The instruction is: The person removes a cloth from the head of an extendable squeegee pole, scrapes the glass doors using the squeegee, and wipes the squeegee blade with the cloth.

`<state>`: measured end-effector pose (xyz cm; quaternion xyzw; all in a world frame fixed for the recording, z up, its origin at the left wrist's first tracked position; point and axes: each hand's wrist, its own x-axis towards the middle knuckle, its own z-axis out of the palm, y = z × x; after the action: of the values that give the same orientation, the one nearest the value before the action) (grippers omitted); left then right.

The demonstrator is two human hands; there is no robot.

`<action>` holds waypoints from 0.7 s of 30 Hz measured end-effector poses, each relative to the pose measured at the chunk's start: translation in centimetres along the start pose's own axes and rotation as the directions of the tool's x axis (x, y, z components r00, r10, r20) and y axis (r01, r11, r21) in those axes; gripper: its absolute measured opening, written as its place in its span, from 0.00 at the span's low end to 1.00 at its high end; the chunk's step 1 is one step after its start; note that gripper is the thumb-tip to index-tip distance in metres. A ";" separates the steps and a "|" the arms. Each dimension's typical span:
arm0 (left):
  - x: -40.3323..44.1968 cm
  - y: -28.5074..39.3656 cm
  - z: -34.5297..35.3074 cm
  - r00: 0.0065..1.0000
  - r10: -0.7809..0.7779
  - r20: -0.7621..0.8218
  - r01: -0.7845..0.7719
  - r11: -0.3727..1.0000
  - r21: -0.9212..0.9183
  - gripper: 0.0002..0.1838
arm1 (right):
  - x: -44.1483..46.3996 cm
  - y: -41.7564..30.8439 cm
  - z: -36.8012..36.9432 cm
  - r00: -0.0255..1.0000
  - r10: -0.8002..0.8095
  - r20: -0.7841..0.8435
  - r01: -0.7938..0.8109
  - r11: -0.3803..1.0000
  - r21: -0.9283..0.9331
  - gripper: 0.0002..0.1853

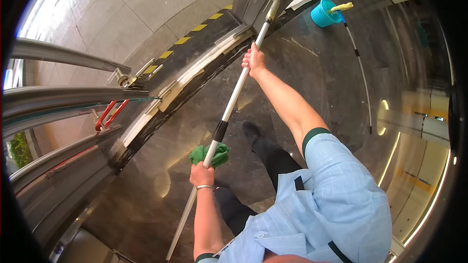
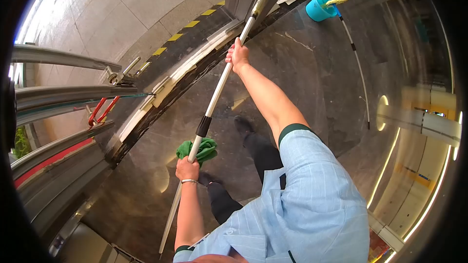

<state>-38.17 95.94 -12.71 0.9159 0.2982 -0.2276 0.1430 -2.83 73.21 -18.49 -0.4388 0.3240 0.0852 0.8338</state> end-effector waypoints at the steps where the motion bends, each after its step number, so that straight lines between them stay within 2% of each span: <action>1: 0.2 0.2 0.2 1.000 0.001 -0.011 -0.001 1.000 -0.007 0.10 | 0.5 -0.1 0.2 1.000 0.006 0.010 -0.006 1.000 -0.001 0.21; 7: 0.1 -1.4 2.1 0.999 -0.020 0.024 0.022 0.998 -0.067 0.10 | -0.1 2.0 1.3 0.999 -0.031 -0.024 0.029 0.997 -0.078 0.21; 13: -1.8 -8.2 4.4 0.997 -0.063 0.044 0.065 0.997 -0.043 0.10 | -5.4 7.3 3.5 0.998 -0.056 -0.025 0.051 0.987 -0.151 0.21; 21: -7.5 -17.3 7.0 0.992 -0.122 0.032 0.124 0.991 -0.049 0.10 | -14.8 13.5 6.7 1.000 0.003 0.002 -0.003 0.972 -0.237 0.20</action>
<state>-56.48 103.08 -17.06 0.8885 0.3577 -0.2415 0.1561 -16.96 88.75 -15.81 -0.5345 0.3111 0.1252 0.7758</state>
